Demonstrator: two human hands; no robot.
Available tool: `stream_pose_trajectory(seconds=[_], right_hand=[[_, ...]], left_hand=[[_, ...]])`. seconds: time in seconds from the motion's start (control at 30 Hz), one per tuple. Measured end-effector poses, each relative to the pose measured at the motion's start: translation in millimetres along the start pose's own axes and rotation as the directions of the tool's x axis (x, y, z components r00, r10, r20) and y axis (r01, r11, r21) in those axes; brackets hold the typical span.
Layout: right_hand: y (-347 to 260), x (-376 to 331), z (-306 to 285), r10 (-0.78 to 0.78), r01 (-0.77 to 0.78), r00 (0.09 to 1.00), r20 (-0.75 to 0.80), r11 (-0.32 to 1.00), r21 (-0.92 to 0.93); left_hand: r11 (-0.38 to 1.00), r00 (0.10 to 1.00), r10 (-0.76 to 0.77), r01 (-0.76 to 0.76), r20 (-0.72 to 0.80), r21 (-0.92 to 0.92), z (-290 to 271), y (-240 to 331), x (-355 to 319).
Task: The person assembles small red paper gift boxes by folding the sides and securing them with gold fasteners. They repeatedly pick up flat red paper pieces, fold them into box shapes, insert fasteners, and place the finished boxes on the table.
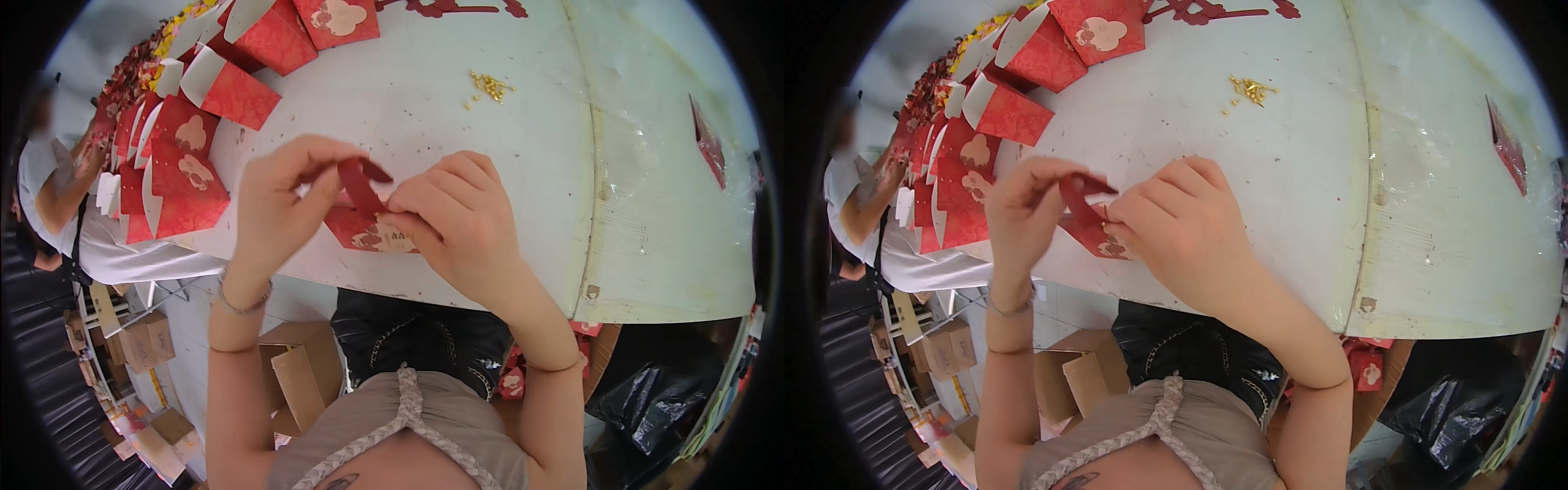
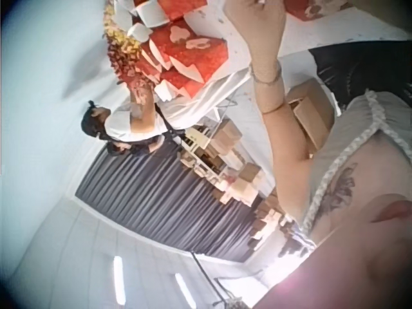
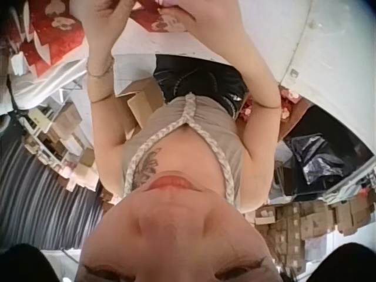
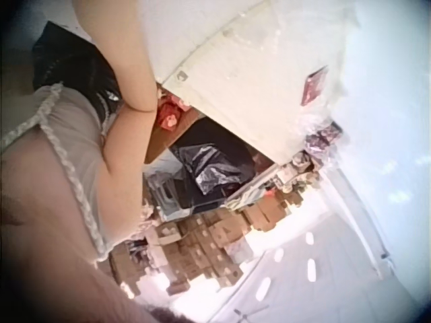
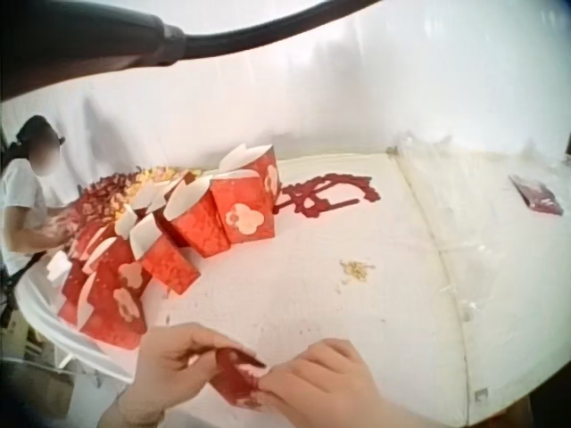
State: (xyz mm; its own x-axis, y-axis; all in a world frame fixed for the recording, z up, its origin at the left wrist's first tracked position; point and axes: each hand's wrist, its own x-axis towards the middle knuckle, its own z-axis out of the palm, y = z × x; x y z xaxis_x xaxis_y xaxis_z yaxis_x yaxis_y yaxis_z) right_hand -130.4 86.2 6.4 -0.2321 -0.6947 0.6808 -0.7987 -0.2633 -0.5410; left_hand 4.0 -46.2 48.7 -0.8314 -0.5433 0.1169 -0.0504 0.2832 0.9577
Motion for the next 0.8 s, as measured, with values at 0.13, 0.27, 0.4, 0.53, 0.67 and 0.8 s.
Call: stream_pose_trajectory(seconds=[0.13, 0.27, 0.4, 0.53, 0.67, 0.8], right_hand=[[-3, 0, -1, 0.019, -0.017, 0.999, -0.029, 0.998, 0.064], [-3, -1, 0, 0.021, -0.021, 1.000, -0.009, 0.999, 0.046], [-6, 1, 3, 0.017, -0.017, 1.000, -0.001, 0.999, 0.052], [-4, 0, -1, 0.014, -0.014, 1.000, 0.000, 0.999, 0.033], [3, -9, 3, 0.115, -0.114, 0.993, -0.031, 0.993, 0.011], [-4, 3, 31, -0.017, 0.032, 0.987, -0.157, 0.996, 0.089]], left_hand=[[0.991, 0.999, 0.021, -0.017, 0.030, -0.133, -3, -9, -14], [0.985, 0.994, 0.102, -0.095, 0.045, -0.145, -4, -15, -14], [0.981, 0.985, 0.175, -0.173, 0.016, -0.085, -10, -19, -19], [0.974, 0.975, 0.221, -0.218, 0.034, -0.068, -10, -24, -15], [0.948, 0.950, 0.306, -0.298, 0.059, -0.116, -3, -37, -11], [0.941, 0.956, 0.291, -0.279, -0.038, 0.190, -37, -51, -27]])
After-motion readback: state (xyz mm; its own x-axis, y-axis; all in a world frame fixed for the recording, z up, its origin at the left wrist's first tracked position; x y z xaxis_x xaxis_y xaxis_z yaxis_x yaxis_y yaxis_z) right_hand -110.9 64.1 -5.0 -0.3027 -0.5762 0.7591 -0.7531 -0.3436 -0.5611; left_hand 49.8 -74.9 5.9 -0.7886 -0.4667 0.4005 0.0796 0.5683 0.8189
